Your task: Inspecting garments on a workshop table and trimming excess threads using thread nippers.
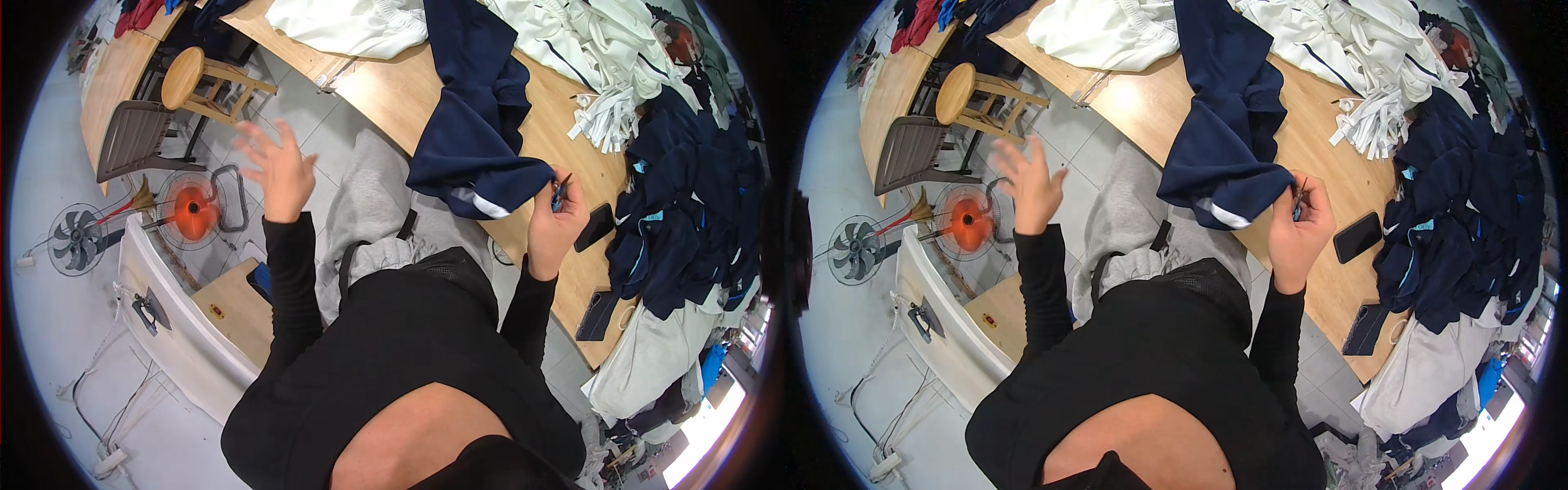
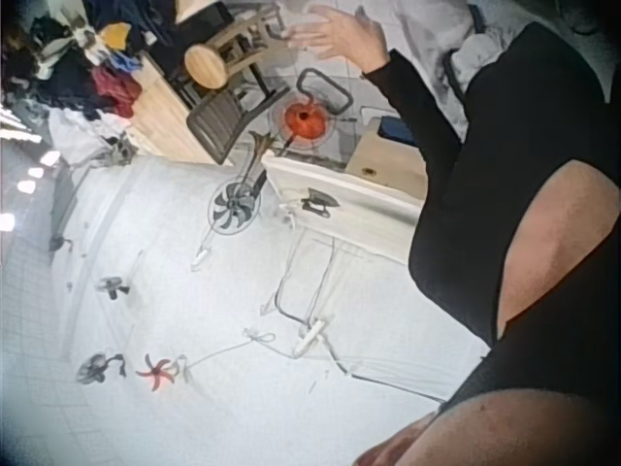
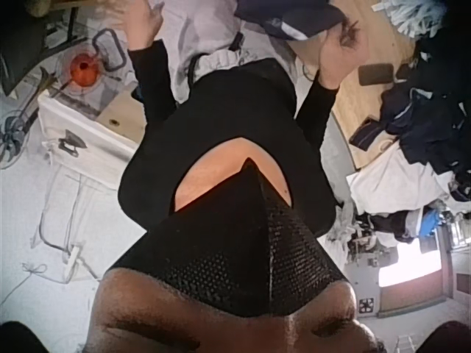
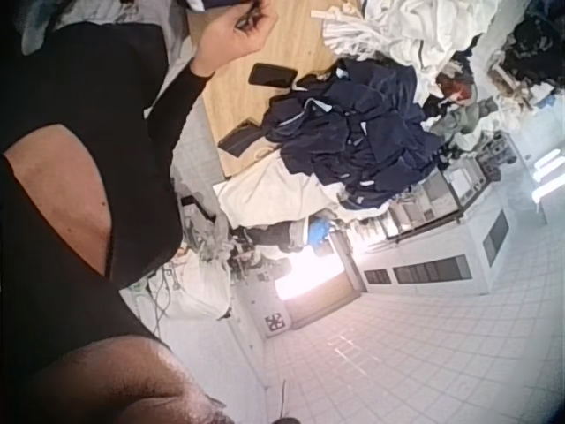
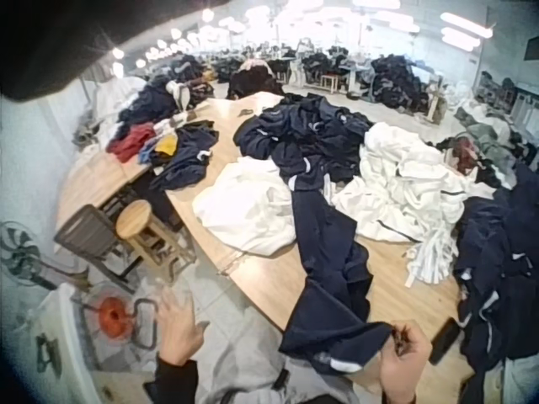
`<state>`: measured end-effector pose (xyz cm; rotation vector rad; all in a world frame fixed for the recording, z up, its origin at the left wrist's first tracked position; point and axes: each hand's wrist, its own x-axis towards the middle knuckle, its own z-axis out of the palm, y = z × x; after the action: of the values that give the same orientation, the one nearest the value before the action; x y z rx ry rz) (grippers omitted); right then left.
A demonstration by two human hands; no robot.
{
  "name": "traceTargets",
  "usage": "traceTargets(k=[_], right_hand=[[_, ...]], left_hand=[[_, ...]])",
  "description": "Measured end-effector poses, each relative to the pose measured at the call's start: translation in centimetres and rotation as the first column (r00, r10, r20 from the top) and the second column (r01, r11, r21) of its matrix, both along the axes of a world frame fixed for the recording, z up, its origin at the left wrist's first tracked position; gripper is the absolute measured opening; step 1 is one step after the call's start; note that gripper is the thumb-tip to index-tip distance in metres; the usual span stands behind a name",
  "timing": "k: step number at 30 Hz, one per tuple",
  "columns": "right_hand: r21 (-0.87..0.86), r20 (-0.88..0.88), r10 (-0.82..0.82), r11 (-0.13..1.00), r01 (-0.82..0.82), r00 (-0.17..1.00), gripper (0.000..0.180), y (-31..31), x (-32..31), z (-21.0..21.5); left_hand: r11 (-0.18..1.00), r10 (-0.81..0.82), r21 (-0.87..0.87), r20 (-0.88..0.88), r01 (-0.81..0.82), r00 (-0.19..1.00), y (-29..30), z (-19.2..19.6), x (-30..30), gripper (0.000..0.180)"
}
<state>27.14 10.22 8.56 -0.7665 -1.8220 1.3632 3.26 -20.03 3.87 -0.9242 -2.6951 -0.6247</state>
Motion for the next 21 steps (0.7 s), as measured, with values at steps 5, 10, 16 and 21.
traceTargets(k=[5,10,16,21], right_hand=[[-0.068,-0.002,-0.018,0.998,0.018,1.000,0.010,-0.3,-0.2,-0.1],[-0.097,-0.077,-0.033,0.995,0.025,0.996,0.012,-2.5,-2.0,1.2],[0.349,-0.041,-0.270,0.898,0.267,0.962,0.023,-0.6,0.5,2.3],[0.279,0.001,-0.243,0.932,0.233,0.970,0.024,0.9,2.0,-1.9]], left_hand=[[0.821,-0.559,0.481,0.567,0.307,0.605,7.6,1.3,7.1,0.066],[0.765,-0.528,0.595,0.361,0.246,0.768,14.6,0.2,13.5,0.057],[0.754,-0.155,0.653,0.064,0.076,0.986,11.9,0.8,9.1,0.030],[0.735,-0.054,0.665,0.249,-0.130,0.967,8.0,1.2,5.5,0.026]])
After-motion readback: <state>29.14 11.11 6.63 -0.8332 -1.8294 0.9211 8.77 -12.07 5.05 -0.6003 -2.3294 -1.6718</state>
